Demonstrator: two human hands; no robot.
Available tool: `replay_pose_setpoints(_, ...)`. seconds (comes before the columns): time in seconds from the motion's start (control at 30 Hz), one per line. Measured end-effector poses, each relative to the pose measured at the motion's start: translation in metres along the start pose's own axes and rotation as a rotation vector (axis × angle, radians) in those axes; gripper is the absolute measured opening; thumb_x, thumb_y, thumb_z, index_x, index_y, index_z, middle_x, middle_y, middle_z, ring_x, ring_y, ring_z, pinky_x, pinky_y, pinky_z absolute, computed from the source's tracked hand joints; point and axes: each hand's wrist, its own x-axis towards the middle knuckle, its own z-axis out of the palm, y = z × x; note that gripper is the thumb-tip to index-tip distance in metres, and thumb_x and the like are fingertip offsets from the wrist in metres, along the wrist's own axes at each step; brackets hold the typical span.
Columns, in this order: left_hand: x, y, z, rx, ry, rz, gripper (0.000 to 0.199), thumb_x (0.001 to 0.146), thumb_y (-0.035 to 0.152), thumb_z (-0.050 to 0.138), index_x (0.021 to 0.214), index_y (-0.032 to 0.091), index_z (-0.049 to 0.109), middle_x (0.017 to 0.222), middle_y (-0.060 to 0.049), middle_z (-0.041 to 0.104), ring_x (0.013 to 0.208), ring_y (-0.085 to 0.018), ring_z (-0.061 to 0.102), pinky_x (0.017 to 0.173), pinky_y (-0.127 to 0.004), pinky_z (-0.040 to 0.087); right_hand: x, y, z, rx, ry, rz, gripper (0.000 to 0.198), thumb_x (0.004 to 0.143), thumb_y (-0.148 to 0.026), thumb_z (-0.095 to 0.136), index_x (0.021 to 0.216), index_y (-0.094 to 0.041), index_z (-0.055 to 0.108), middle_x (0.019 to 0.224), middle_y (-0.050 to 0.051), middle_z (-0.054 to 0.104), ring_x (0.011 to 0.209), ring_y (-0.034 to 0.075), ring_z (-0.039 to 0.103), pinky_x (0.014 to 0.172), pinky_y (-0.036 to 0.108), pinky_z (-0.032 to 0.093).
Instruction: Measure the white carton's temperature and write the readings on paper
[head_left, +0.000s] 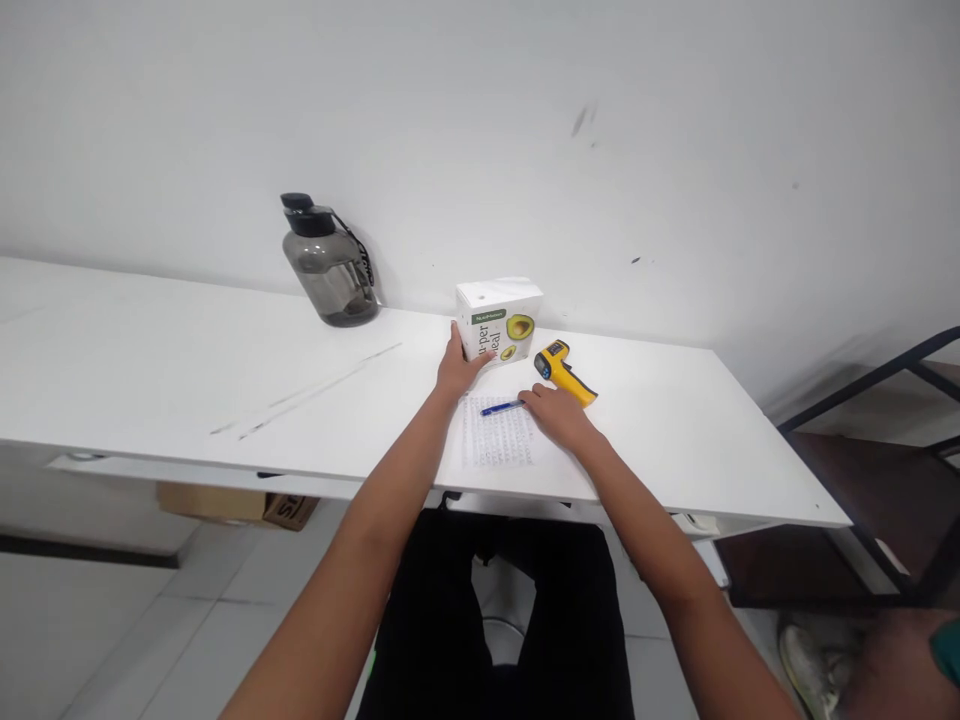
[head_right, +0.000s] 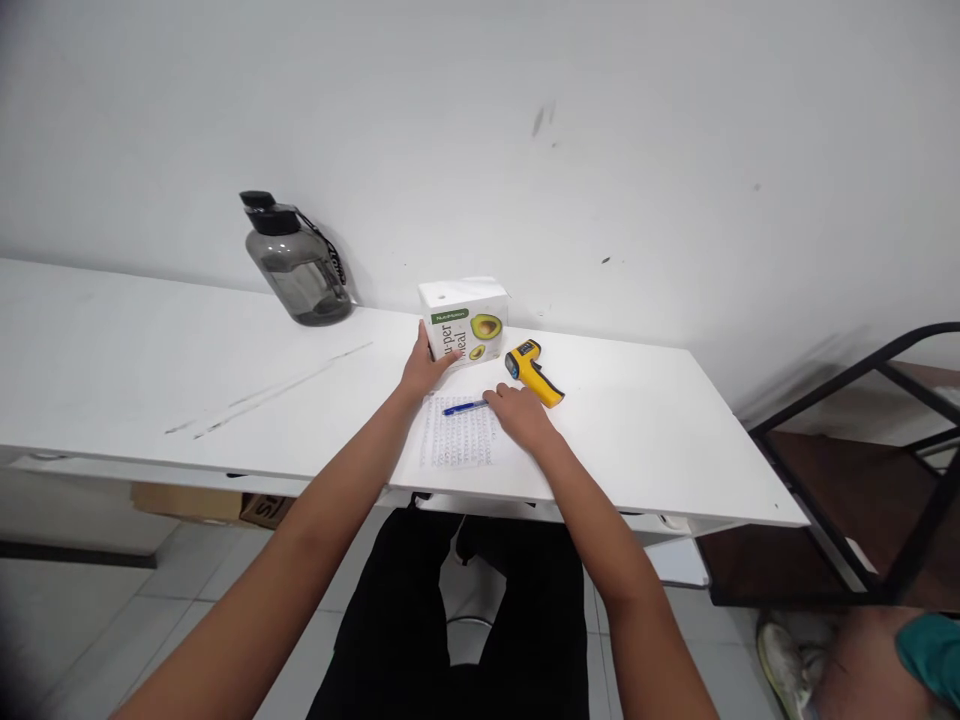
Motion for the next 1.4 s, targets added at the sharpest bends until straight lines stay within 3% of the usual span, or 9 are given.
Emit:
replay_pose_setpoints(0.17, 0.002, -0.001, 0.001, 0.018, -0.044, -0.052, 0.115, 0.064, 0.043, 0.092, 0.16, 0.027, 0.03, 0.151, -0.017, 0.055, 0.136, -0.037, 0.056, 0.108, -0.051, 0.046, -0.021, 0.014, -0.004, 0.606, 0.199, 0.145, 0.027, 0.101, -0.041, 0.047, 0.117, -0.024, 0.061, 0.083, 0.002, 0.068, 0.072, 0.019, 0.06, 0.069, 0.031, 0.047)
replay_pose_setpoints(0.23, 0.001, 0.0, 0.002, 0.029, -0.044, -0.045, 0.115, 0.065, 0.044, 0.091, 0.161, 0.027, 0.029, 0.152, -0.017, 0.054, 0.137, -0.038, 0.055, 0.108, -0.051, 0.046, -0.034, 0.01, 0.003, 0.858, 0.194, 0.139, 0.032, 0.091, -0.054, 0.061, 0.101, -0.024, 0.06, 0.071, -0.003, 0.059, 0.062, 0.015, 0.053, 0.061, 0.028, 0.044)
replay_pose_setpoints(0.33, -0.001, 0.004, 0.002, 0.066, -0.064, -0.052, 0.116, 0.069, 0.049, 0.088, 0.163, 0.027, 0.024, 0.154, -0.017, 0.053, 0.139, -0.039, 0.053, 0.11, -0.053, 0.044, -0.043, 0.001, 0.017, 1.039, 0.304, 0.25, 0.041, 0.085, -0.062, 0.065, 0.077, -0.024, 0.052, 0.059, -0.006, 0.047, 0.054, 0.012, 0.043, 0.054, 0.026, 0.035)
replay_pose_setpoints(0.5, -0.004, 0.012, 0.0, 0.164, -0.097, -0.091, 0.115, 0.076, 0.053, 0.08, 0.166, 0.028, 0.013, 0.158, -0.015, 0.049, 0.141, -0.038, 0.051, 0.114, -0.052, 0.041, -0.034, 0.001, 0.031, 1.363, 0.172, 0.215, 0.044, 0.093, -0.065, 0.048, 0.083, -0.024, 0.058, 0.063, -0.001, 0.064, 0.042, 0.01, 0.035, 0.046, 0.026, 0.025)
replay_pose_setpoints(0.6, -0.004, 0.014, 0.0, 0.187, -0.096, -0.086, 0.115, 0.077, 0.054, 0.079, 0.167, 0.027, 0.012, 0.156, -0.016, 0.052, 0.138, -0.039, 0.053, 0.113, -0.052, 0.042, -0.031, 0.002, 0.028, 1.363, 0.113, 0.222, 0.043, 0.091, -0.064, 0.053, 0.079, -0.023, 0.058, 0.063, 0.001, 0.067, 0.042, 0.009, 0.035, 0.046, 0.027, 0.024)
replay_pose_setpoints(0.8, -0.004, 0.015, 0.001, 0.21, -0.098, -0.087, 0.118, 0.077, 0.054, 0.079, 0.167, 0.024, 0.009, 0.15, -0.016, 0.057, 0.136, -0.039, 0.054, 0.111, -0.053, 0.043, -0.037, -0.002, 0.015, 1.215, 0.096, 0.246, 0.042, 0.084, -0.06, 0.066, 0.067, -0.023, 0.057, 0.05, -0.005, 0.05, 0.05, 0.012, 0.044, 0.054, 0.027, 0.032)
replay_pose_setpoints(0.93, -0.003, 0.015, 0.001, 0.206, -0.099, -0.099, 0.118, 0.076, 0.056, 0.079, 0.167, 0.025, 0.011, 0.152, -0.016, 0.055, 0.137, -0.04, 0.054, 0.112, -0.054, 0.043, -0.037, -0.004, 0.015, 1.208, 0.057, 0.247, 0.042, 0.088, -0.061, 0.056, 0.08, -0.021, 0.069, 0.056, -0.002, 0.058, 0.048, 0.012, 0.044, 0.053, 0.028, 0.033)
replay_pose_setpoints(1.13, -0.003, 0.014, 0.002, 0.197, -0.103, -0.092, 0.114, 0.078, 0.055, 0.078, 0.166, 0.029, 0.011, 0.155, -0.016, 0.051, 0.14, -0.04, 0.05, 0.113, -0.056, 0.042, -0.036, -0.009, 0.009, 0.978, 0.074, 0.325, 0.037, 0.083, -0.049, 0.059, 0.06, -0.021, 0.068, 0.063, 0.002, 0.066, 0.067, 0.018, 0.061, 0.066, 0.03, 0.045)
replay_pose_setpoints(1.4, 0.0, 0.005, 0.004, 0.215, -0.112, -0.036, 0.111, 0.082, 0.056, 0.074, 0.167, 0.029, 0.006, 0.152, -0.015, 0.054, 0.137, -0.039, 0.053, 0.11, -0.055, 0.045, -0.036, -0.013, 0.007, 0.964, 0.058, 0.404, 0.03, 0.078, -0.042, 0.058, 0.057, -0.022, 0.066, 0.066, 0.002, 0.069, 0.07, 0.019, 0.062, 0.067, 0.03, 0.047)
